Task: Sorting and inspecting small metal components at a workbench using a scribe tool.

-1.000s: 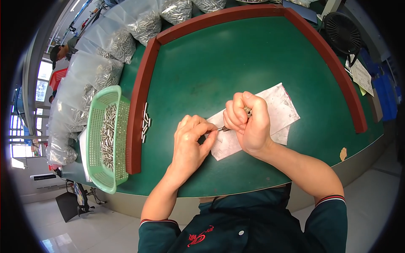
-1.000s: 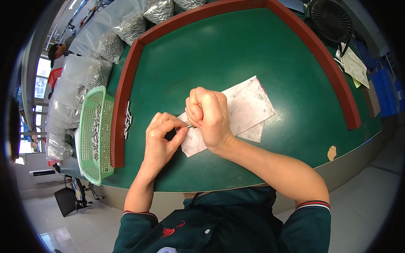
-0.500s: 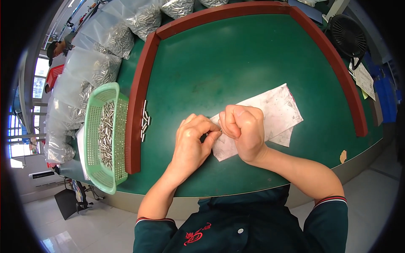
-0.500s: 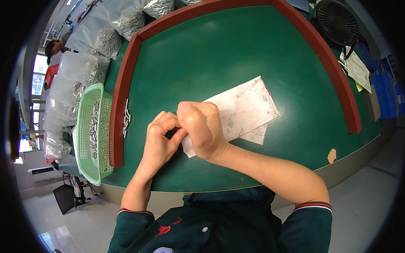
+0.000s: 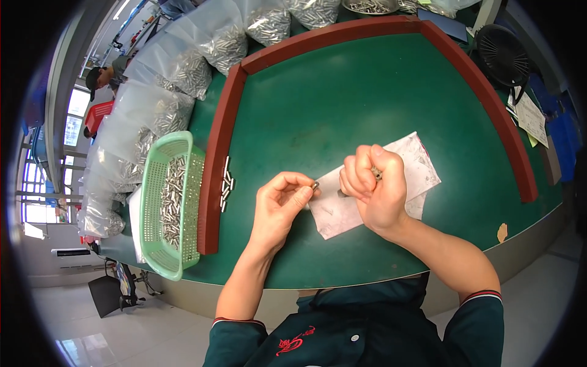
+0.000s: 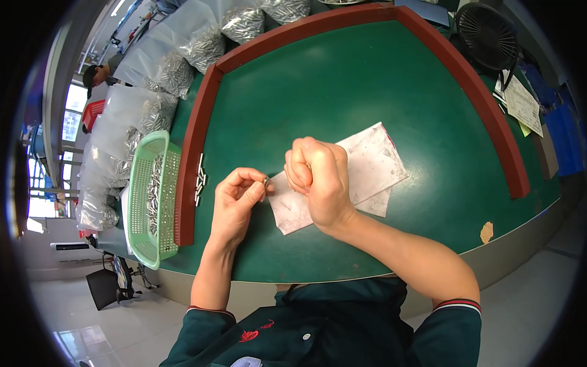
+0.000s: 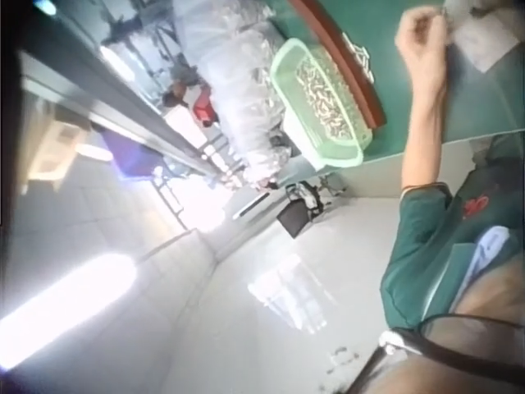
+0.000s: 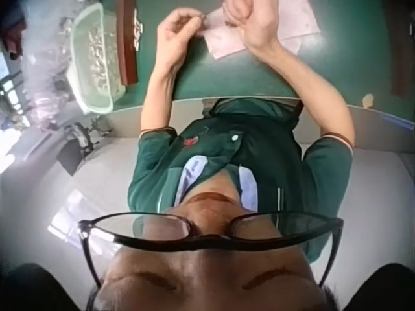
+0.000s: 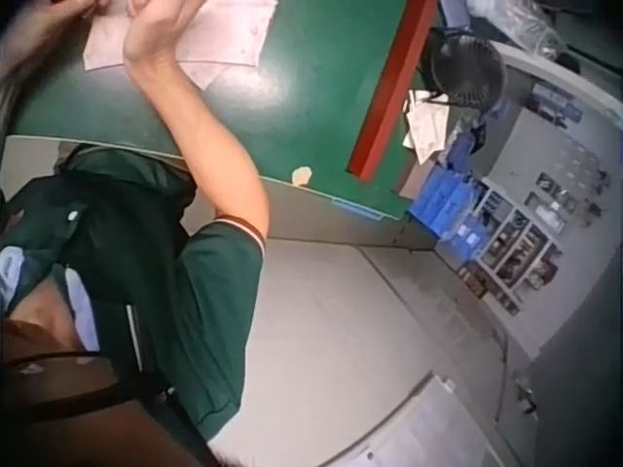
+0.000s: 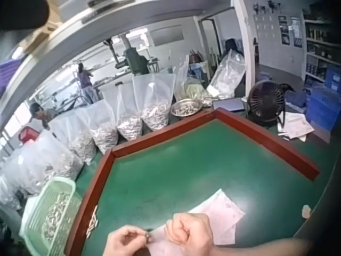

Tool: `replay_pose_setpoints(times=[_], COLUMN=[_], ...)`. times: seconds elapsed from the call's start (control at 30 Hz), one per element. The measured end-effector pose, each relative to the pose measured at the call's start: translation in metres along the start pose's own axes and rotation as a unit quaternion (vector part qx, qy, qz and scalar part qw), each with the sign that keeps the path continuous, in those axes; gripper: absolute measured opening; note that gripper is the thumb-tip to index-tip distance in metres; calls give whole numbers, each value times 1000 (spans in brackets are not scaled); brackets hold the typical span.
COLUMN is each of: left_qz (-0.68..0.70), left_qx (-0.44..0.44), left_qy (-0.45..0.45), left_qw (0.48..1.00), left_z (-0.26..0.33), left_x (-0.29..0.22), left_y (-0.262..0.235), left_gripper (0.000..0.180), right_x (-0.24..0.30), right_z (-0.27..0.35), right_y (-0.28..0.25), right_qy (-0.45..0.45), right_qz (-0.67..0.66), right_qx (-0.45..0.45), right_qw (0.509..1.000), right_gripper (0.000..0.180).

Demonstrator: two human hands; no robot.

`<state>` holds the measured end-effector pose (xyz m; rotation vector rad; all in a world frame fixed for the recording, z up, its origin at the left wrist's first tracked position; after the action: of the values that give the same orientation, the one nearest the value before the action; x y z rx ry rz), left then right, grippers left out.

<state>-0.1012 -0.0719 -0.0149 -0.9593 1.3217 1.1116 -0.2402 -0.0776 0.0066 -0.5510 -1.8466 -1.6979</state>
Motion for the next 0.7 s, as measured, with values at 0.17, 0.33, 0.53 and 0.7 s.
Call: replay_pose_setpoints(times=[0.17,0.33,0.53,0.7], left_qz=[155,191,201,209], left_qx=[14,30,25,42], left_qy=[-78,-95,-132,-139], left_qw=[985,977,970,967], left_z=[3,2,0,0], left_x=[12,15,17,17], left_y=[-4,-4,-5,-6], left_gripper=[14,18,25,27], right_x=[-7,-9,-10,-9], right_z=[4,4,1,1], right_y=[2,2,-1,1], right_qy=[14,18,22,20], right_qz=[21,28,18,25], right_qx=[2,3,-10,-6], right_qw=[1000,999,1000,999], right_gripper=[37,37,38,39])
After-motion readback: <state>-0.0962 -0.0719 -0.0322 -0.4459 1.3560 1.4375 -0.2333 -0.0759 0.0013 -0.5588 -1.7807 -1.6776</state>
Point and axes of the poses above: each hand's wrist, its own z-axis away from the middle knuckle, its own y-axis out of the palm, x = y × z, the point moved 8 cm from there along -z, towards the middle knuckle, and after that the axes turned 5 degrees about y, right-handed, at the moved point
